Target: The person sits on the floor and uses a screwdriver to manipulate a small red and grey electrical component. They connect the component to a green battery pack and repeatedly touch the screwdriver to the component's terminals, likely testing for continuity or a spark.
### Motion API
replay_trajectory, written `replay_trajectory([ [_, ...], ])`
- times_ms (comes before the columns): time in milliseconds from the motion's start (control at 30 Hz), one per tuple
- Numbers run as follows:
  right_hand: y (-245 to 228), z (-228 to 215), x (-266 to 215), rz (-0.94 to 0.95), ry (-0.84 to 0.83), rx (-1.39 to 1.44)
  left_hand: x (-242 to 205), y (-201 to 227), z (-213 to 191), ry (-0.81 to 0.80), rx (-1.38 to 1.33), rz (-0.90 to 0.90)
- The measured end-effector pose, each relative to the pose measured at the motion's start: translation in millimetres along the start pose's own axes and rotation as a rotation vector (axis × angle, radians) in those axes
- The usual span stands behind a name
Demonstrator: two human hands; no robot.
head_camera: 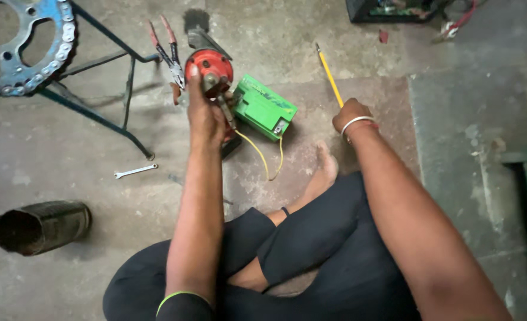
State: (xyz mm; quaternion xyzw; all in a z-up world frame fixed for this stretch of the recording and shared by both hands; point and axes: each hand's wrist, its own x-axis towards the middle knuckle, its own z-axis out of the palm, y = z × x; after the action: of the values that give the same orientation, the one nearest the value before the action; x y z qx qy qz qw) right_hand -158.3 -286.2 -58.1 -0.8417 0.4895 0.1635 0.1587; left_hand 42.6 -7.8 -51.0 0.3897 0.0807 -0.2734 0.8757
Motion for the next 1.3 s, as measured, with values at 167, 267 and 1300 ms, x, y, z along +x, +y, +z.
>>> replay_trajectory([
  [167,-66.5,-12.6,-82.9,-0.759,0.251,0.45,-1.0,-7.7,9.0,-0.078,-0.074,-0.042],
  [267,-118.2,14.8,-117.8,-0.845,-0.098,0.644,-8.8,-5.1,12.4,-0.069,-0.035,-0.052],
  [1300,-155.4,33.3,-142.0,-0.848,0.414,0.402,-24.4,4.4,18.6,0.184,0.123,-0.078],
])
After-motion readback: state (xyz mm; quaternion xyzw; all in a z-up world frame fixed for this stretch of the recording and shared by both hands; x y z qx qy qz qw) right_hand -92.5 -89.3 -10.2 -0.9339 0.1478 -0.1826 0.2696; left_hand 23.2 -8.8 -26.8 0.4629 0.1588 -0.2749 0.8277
